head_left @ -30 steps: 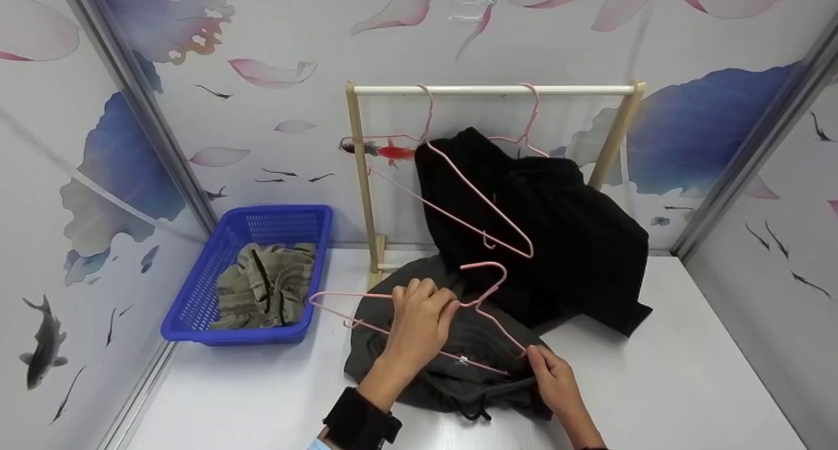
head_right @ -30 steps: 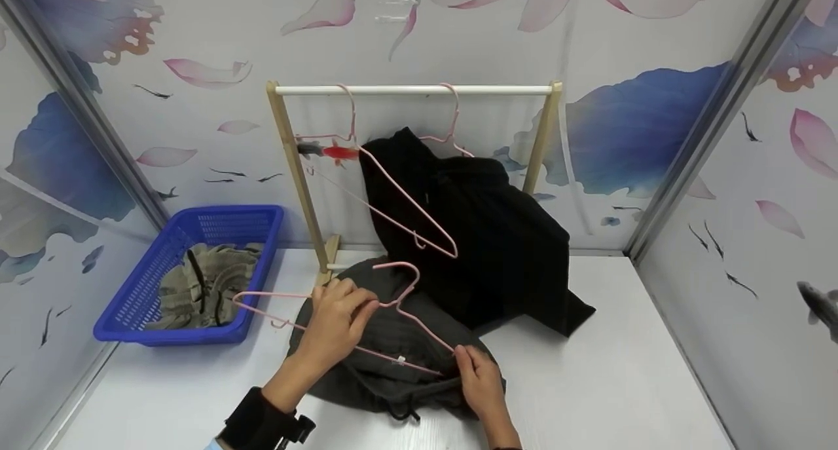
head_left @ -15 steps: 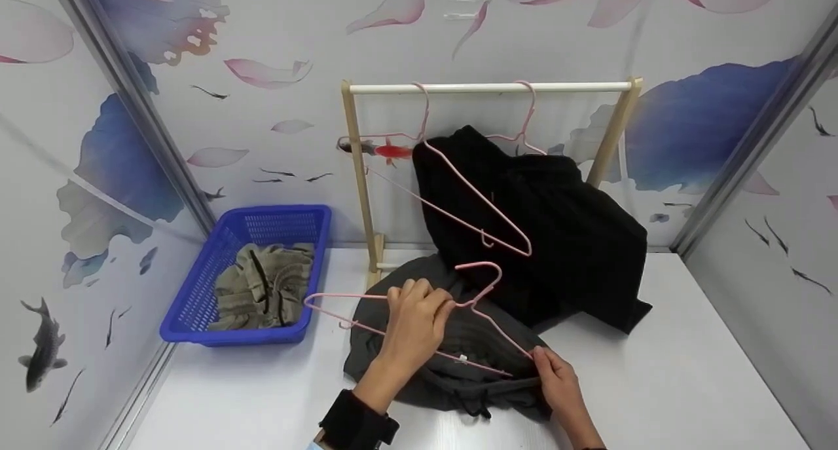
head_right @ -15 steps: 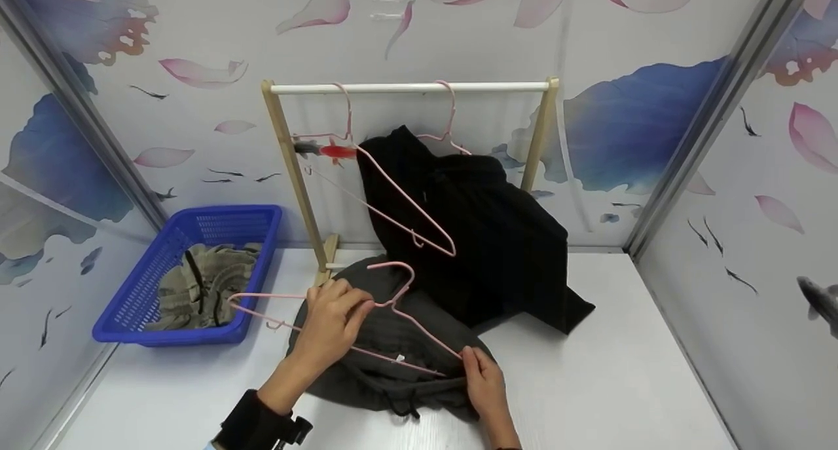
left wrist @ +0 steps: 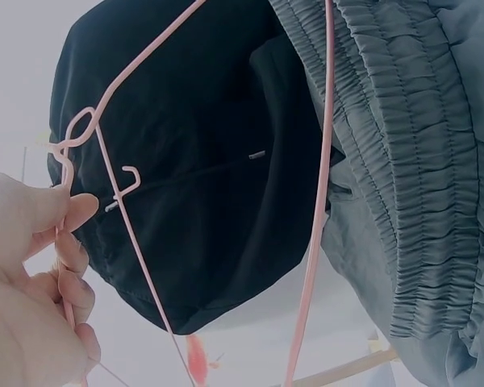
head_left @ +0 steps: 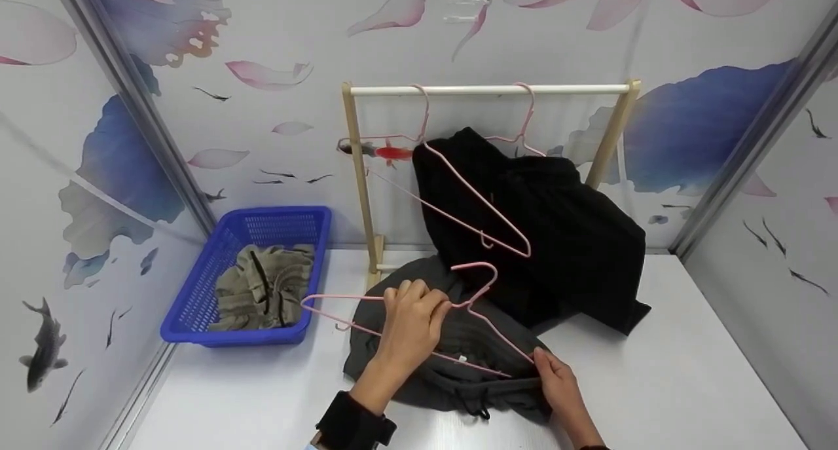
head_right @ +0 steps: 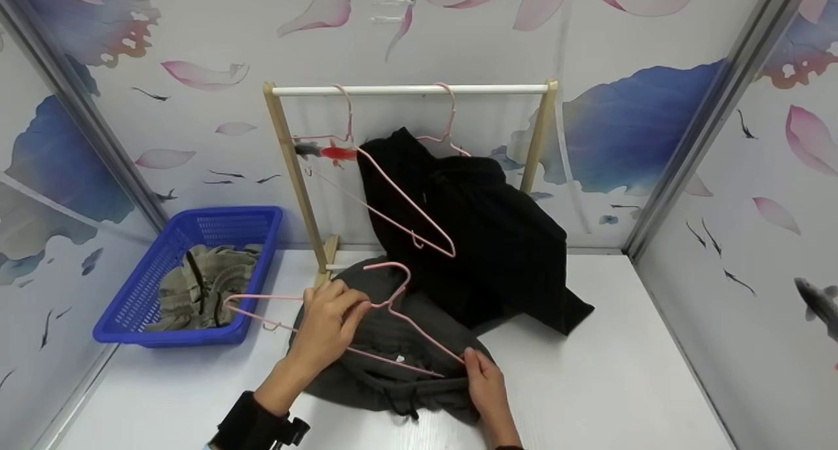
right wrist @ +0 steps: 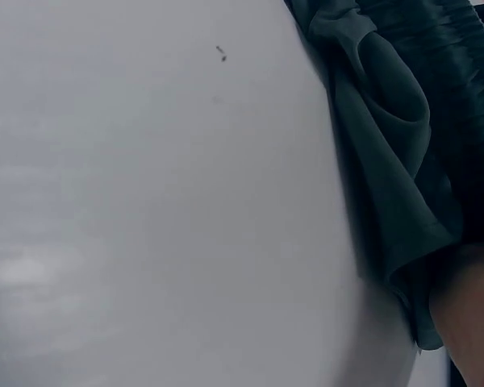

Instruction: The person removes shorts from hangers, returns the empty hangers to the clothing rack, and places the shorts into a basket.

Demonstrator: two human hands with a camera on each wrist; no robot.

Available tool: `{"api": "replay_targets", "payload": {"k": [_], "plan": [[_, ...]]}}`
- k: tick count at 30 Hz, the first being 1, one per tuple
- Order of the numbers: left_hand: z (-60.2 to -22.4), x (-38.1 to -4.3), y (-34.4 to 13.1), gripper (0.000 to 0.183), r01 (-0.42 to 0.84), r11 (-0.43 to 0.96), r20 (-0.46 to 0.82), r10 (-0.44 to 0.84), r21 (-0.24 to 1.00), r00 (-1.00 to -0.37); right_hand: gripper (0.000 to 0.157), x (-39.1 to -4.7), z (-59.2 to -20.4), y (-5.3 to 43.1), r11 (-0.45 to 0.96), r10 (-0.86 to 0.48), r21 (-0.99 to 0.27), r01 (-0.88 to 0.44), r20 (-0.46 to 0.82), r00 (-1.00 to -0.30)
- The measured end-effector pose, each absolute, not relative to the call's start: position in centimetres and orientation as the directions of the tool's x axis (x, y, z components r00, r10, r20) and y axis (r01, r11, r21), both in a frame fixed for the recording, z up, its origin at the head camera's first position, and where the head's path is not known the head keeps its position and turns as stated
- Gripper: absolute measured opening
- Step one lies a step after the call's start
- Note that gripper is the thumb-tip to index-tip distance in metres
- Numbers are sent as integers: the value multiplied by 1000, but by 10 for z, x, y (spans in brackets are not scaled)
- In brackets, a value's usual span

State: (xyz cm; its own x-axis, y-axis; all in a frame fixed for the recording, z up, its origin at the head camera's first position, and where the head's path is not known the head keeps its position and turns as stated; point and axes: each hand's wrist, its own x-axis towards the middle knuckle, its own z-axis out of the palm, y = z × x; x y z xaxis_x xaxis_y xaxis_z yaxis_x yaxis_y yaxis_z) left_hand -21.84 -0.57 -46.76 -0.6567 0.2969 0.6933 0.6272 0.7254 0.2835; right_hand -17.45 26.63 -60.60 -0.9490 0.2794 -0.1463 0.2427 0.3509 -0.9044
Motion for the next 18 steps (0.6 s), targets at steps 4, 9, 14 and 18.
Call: {"api": "replay_targets", "payload": {"k": [4, 9, 14, 18], "plan": [[-467, -217, -7, 16, 619, 724, 676, 293, 305, -676, 55, -176, -606, 266, 325, 262, -906, 273, -191, -946], [-466, -217, -10, 16, 613, 721, 664, 288, 324, -690, 59, -177, -605, 266, 324, 243, -902, 286, -213, -946], [-465, -218, -13, 15, 615, 717, 669, 283, 329, -687, 60, -178, -605, 267, 308, 243, -907, 286, -215, -946], [-464, -218, -16, 14, 616, 711, 674, 273, 339, -686, 59, -179, -606, 268, 295, 246, -912, 283, -214, -945]]}}
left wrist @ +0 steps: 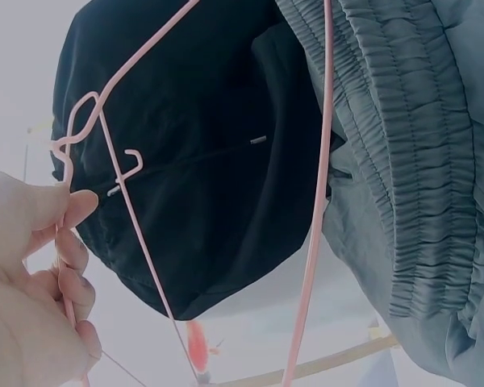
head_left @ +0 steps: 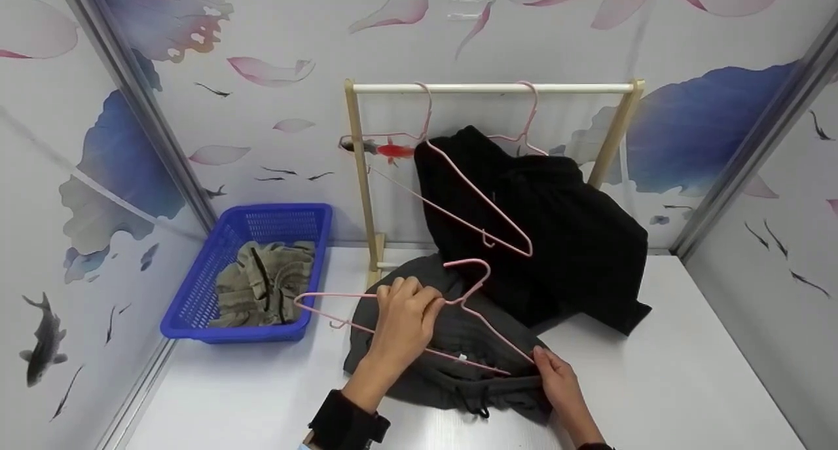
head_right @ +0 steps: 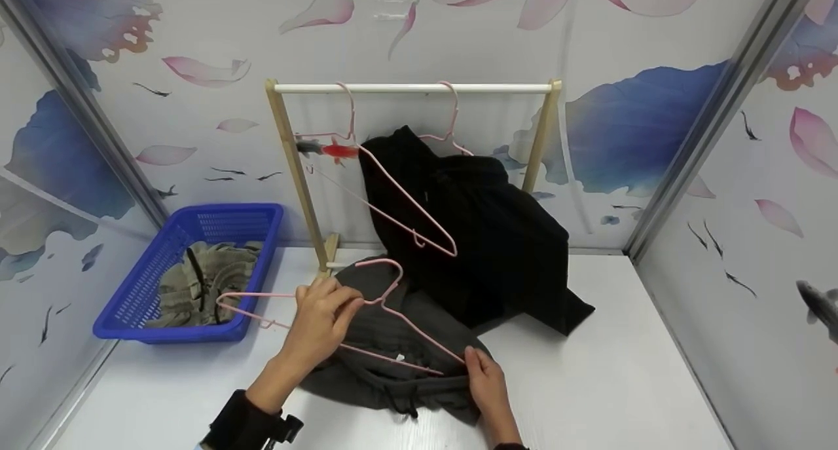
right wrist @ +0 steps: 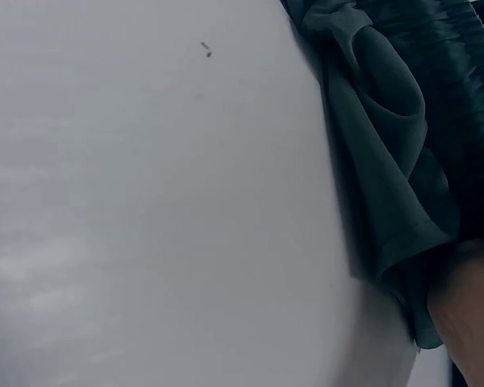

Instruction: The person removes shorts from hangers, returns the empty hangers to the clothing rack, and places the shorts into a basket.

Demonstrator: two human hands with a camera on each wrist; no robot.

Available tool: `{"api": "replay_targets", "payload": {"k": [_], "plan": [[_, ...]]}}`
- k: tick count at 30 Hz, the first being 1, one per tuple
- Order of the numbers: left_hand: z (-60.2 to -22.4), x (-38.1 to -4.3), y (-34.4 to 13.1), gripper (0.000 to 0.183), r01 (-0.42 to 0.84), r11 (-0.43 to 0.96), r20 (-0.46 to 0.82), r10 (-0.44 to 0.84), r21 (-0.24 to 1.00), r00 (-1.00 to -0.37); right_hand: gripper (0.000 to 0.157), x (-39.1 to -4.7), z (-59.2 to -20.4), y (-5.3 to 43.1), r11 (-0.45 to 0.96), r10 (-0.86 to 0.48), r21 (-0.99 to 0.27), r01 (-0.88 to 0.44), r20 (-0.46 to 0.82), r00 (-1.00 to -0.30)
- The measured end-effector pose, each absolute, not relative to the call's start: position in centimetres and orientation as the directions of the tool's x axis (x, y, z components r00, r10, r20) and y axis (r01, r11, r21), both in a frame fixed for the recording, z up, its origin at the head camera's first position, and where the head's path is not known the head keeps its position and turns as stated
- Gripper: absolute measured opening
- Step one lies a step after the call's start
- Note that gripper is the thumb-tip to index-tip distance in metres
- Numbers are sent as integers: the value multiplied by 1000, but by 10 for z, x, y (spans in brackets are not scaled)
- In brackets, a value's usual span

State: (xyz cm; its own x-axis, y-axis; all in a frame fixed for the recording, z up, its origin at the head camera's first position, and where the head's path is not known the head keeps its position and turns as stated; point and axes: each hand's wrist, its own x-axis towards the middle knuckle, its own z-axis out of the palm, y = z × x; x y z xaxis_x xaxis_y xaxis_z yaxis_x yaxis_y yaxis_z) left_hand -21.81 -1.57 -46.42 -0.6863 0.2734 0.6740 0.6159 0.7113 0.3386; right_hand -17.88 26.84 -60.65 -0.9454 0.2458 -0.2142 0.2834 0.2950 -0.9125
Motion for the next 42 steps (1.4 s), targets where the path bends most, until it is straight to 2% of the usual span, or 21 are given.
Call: {"api": "replay_targets", "payload": {"k": [6, 15, 28, 31, 36, 42], "plan": [[-462, -221, -22, 15, 625, 712, 700, 266, 320, -662, 62, -180, -607, 270, 288, 249, -910, 299, -231, -941], [-456, -221, -32, 15, 617, 711, 695, 255, 337, -673, 65, -182, -607, 270, 282, 233, -909, 308, -246, -941], [-444, -224, -43, 13, 638, 678, 735, 211, 365, -644, 66, -184, -606, 269, 284, 226, -901, 330, -271, -936], [-441, -225, -46, 13, 642, 678, 739, 215, 358, -638, 63, -184, -605, 269, 265, 220, -909, 322, -268, -938], [-441, -228, -49, 12, 659, 664, 749, 222, 354, -625, 44, -183, -595, 272, 192, 246, -943, 274, -224, -943], [-441, -232, -49, 13, 689, 636, 766, 232, 347, -599, 50, -182, -577, 276, 177, 216, -962, 207, -168, -962]]}}
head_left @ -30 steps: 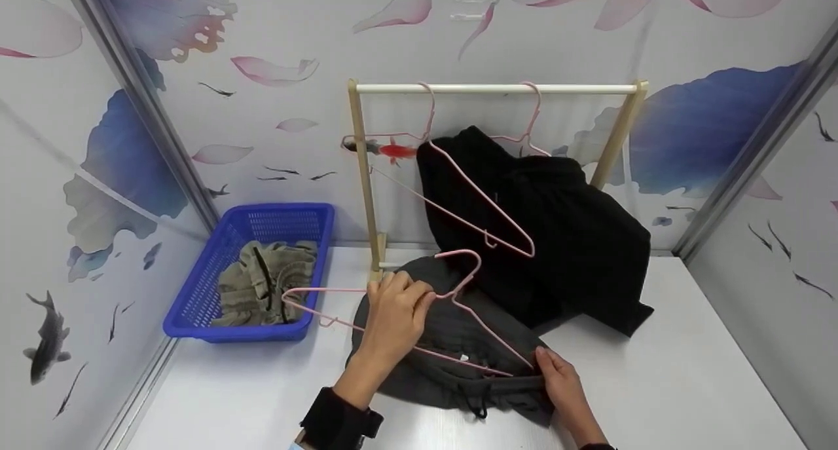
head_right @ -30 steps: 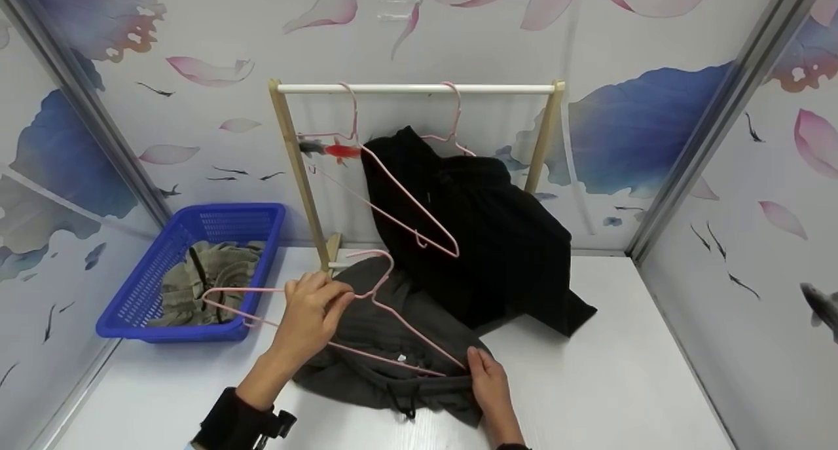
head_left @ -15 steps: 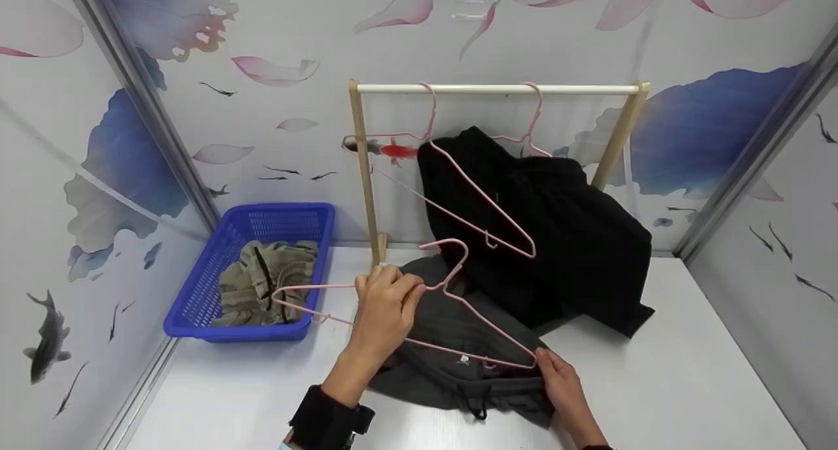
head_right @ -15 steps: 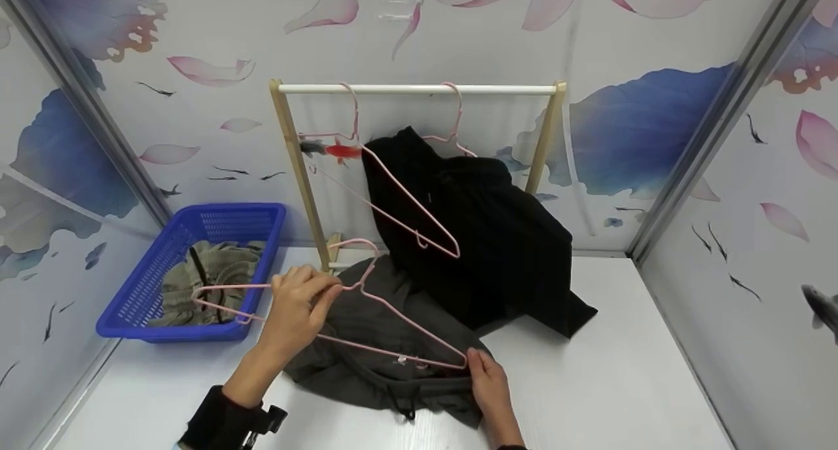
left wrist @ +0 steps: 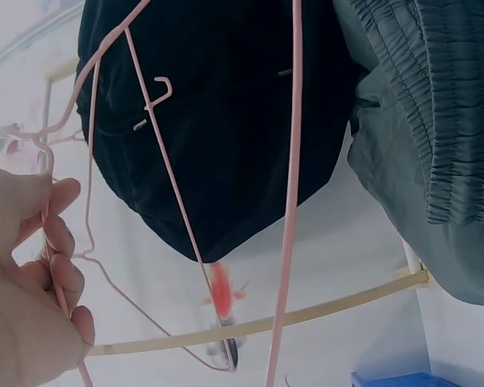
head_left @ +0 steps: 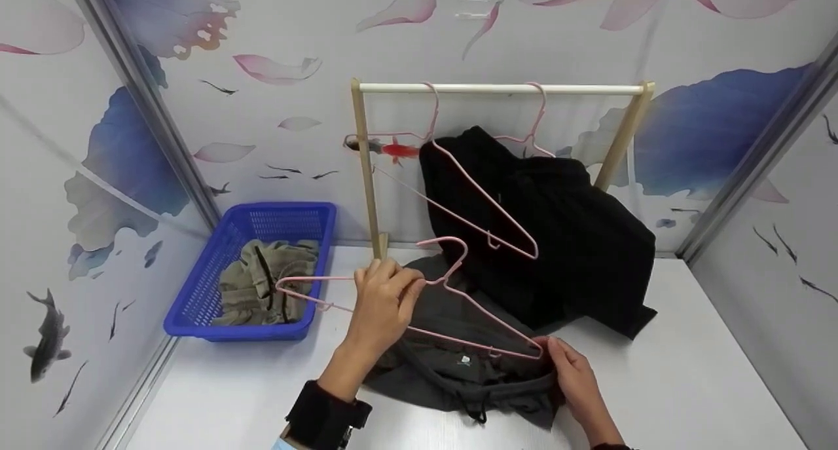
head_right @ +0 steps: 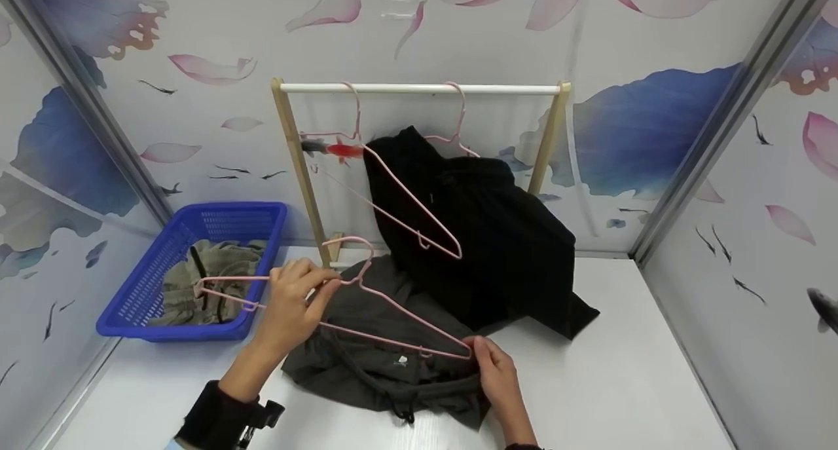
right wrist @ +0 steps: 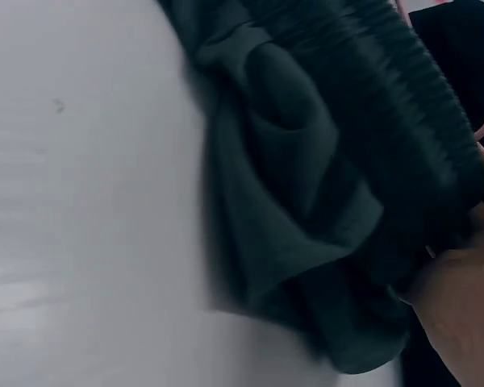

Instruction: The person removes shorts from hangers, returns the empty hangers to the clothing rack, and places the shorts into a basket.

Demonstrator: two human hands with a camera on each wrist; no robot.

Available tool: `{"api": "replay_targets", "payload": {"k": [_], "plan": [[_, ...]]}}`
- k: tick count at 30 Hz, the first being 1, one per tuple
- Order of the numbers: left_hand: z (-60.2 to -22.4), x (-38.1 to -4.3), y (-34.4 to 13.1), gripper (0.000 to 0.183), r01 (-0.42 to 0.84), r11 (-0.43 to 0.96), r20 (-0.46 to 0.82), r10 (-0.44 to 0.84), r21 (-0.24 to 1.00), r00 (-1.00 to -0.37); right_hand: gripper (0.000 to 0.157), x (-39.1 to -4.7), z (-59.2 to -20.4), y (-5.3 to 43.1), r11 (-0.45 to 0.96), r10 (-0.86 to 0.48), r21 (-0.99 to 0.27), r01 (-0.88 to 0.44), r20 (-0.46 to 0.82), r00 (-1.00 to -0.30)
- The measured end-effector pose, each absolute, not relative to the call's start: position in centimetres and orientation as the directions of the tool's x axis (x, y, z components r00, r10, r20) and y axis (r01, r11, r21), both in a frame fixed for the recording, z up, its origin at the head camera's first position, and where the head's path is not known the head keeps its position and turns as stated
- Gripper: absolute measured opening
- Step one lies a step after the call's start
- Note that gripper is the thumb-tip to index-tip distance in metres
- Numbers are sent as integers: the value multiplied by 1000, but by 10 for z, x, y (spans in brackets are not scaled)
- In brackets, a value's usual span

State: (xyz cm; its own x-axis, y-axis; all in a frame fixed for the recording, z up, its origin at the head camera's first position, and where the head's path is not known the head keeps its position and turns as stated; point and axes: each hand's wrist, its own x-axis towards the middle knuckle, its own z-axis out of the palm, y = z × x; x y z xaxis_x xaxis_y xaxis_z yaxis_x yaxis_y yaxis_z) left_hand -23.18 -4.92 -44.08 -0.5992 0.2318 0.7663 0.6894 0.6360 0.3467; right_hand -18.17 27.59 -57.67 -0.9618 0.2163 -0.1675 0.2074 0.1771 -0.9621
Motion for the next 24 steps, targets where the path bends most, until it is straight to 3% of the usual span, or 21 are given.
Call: {"api": "replay_targets", "payload": {"k": [11, 18, 24], "plan": [[-429, -238, -43, 6, 741, 577, 798, 238, 343, -554, 24, -177, -549, 278, 255, 70, -963, -84, 105, -992], [-420, -242, -37, 6, 777, 534, 816, 249, 334, -522, 32, -175, -539, 282, 43, -26, -989, -138, 137, -990], [-422, -244, -36, 9, 785, 532, 808, 282, 318, -518, 31, -170, -537, 284, -14, 25, -972, -233, 233, -972]]}}
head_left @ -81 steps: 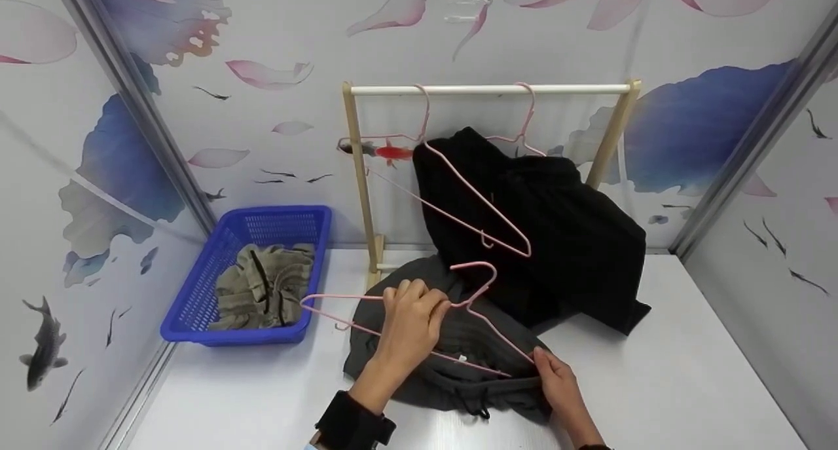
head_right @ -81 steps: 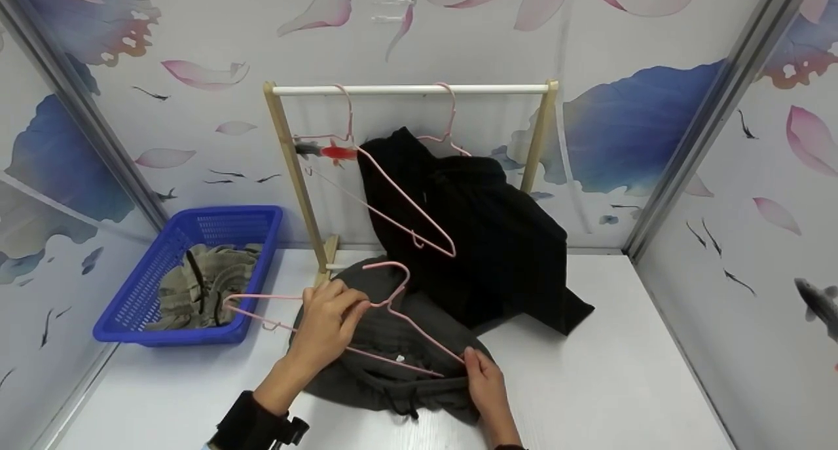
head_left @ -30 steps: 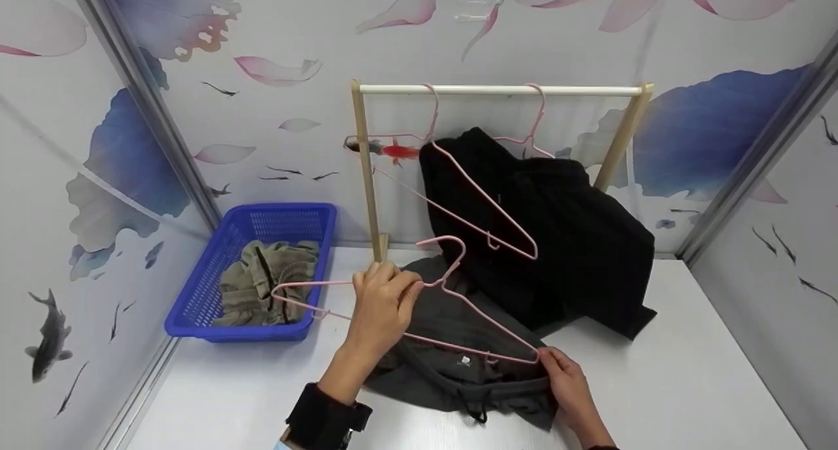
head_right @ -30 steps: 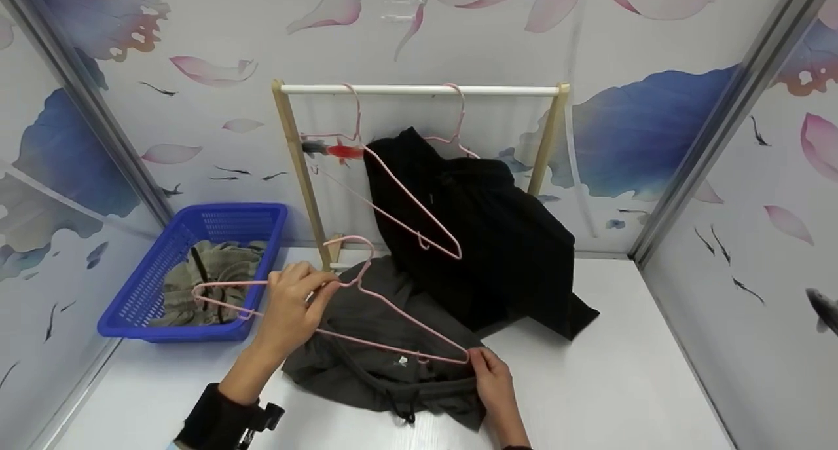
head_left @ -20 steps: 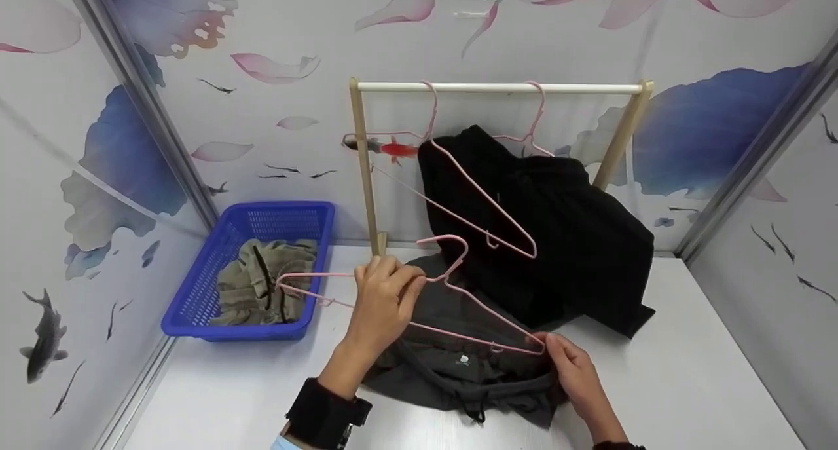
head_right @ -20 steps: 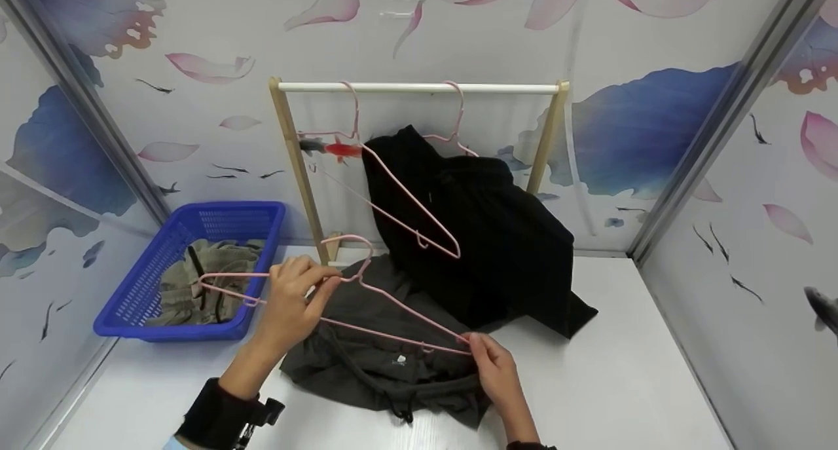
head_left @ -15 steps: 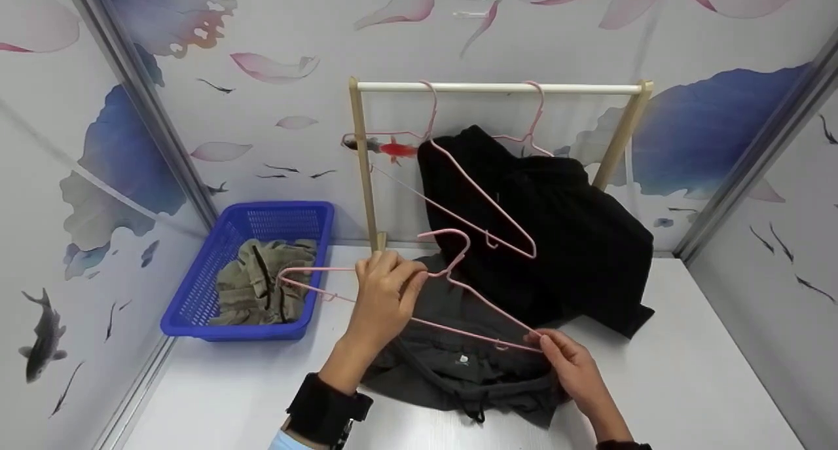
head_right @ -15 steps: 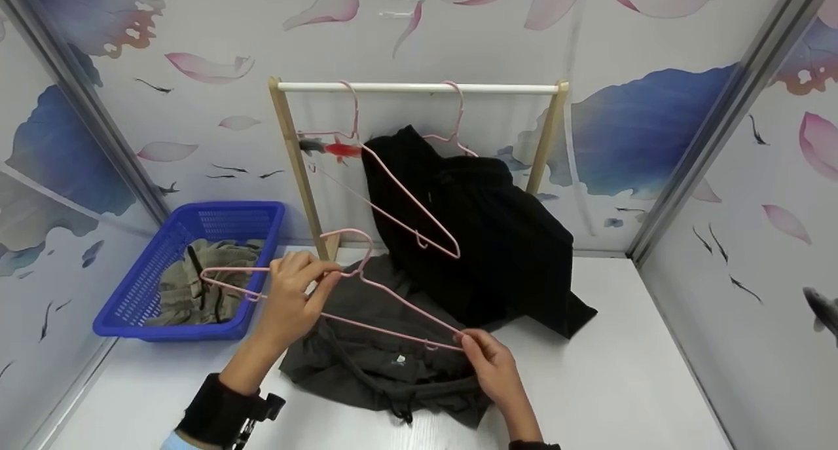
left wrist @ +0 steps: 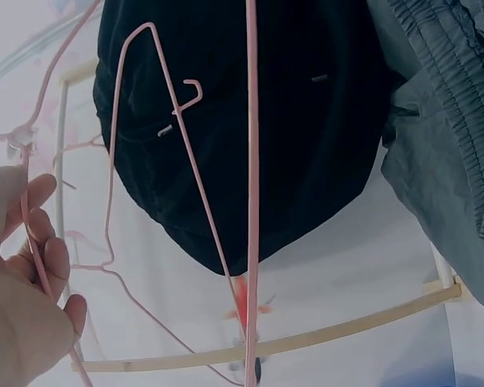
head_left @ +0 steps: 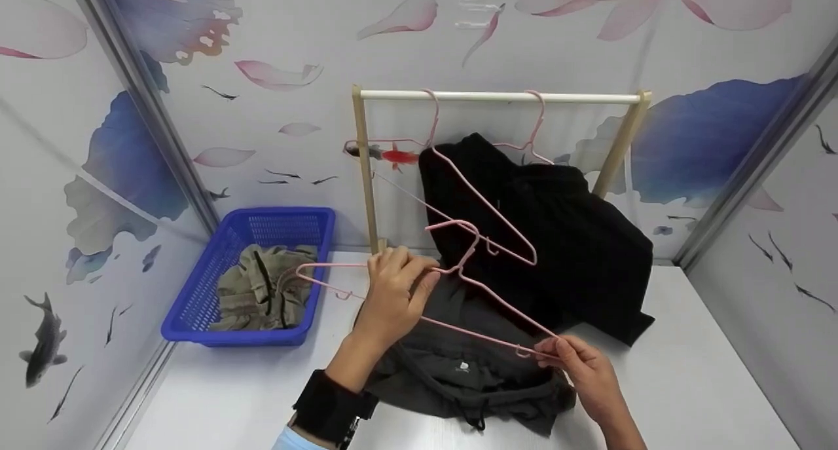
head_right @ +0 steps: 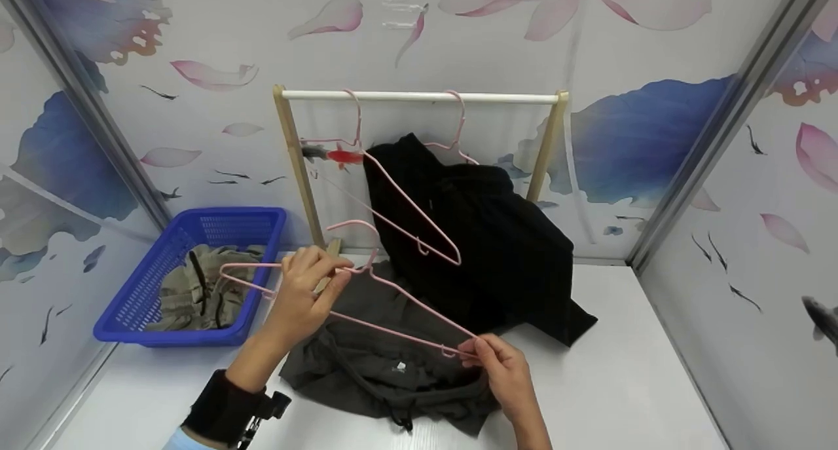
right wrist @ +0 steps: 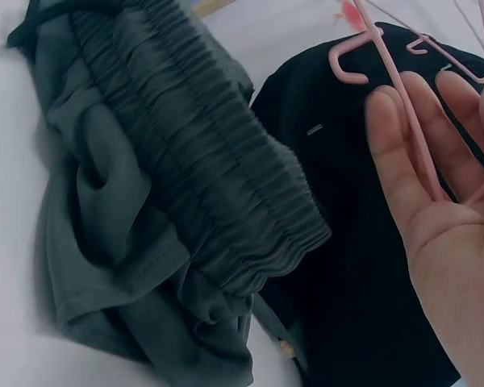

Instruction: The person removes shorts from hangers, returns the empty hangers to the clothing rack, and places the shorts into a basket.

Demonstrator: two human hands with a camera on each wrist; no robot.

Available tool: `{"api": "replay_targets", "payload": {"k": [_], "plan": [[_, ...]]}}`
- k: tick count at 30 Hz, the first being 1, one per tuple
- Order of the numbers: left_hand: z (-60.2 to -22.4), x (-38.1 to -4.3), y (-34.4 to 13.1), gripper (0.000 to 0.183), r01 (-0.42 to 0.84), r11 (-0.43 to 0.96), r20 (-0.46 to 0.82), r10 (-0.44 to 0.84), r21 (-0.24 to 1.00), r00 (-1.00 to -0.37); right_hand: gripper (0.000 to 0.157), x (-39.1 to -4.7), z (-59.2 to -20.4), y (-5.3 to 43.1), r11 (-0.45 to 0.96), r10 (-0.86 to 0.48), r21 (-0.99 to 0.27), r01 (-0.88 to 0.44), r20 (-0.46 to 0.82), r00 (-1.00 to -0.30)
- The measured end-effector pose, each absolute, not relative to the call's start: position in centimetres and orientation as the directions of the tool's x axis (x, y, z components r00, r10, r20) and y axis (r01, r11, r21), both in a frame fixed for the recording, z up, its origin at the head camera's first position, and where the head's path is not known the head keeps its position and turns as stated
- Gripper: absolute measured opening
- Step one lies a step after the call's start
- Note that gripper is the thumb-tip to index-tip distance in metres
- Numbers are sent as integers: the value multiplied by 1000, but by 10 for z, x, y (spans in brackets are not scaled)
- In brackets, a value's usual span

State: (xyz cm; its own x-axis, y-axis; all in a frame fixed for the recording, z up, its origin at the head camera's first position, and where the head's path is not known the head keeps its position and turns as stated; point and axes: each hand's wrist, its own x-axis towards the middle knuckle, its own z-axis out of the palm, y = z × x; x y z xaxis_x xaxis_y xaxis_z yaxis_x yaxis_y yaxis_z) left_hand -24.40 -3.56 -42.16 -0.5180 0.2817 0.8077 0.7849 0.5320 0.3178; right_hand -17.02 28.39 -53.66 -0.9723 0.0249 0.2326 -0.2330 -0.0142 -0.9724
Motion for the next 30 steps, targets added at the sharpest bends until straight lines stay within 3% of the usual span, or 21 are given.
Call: {"api": "replay_targets", "payload": {"k": [7, 12, 22, 30], "plan": [[-428, -244, -40, 38, 769, 551, 776, 310, 324, -549, 31, -171, -537, 286, -19, 50, -947, -322, 321, -946], [-434, -244, -45, 49, 752, 583, 778, 300, 309, -552, 33, -171, -536, 288, 6, 99, -947, -323, 322, -942], [-443, -248, -58, 51, 732, 627, 791, 290, 267, -538, 36, -172, -527, 292, -23, 186, -938, -347, 337, -923], [-452, -249, -65, 50, 713, 648, 787, 278, 269, -550, 39, -173, -517, 293, 19, 280, -959, -283, 277, -919]]}}
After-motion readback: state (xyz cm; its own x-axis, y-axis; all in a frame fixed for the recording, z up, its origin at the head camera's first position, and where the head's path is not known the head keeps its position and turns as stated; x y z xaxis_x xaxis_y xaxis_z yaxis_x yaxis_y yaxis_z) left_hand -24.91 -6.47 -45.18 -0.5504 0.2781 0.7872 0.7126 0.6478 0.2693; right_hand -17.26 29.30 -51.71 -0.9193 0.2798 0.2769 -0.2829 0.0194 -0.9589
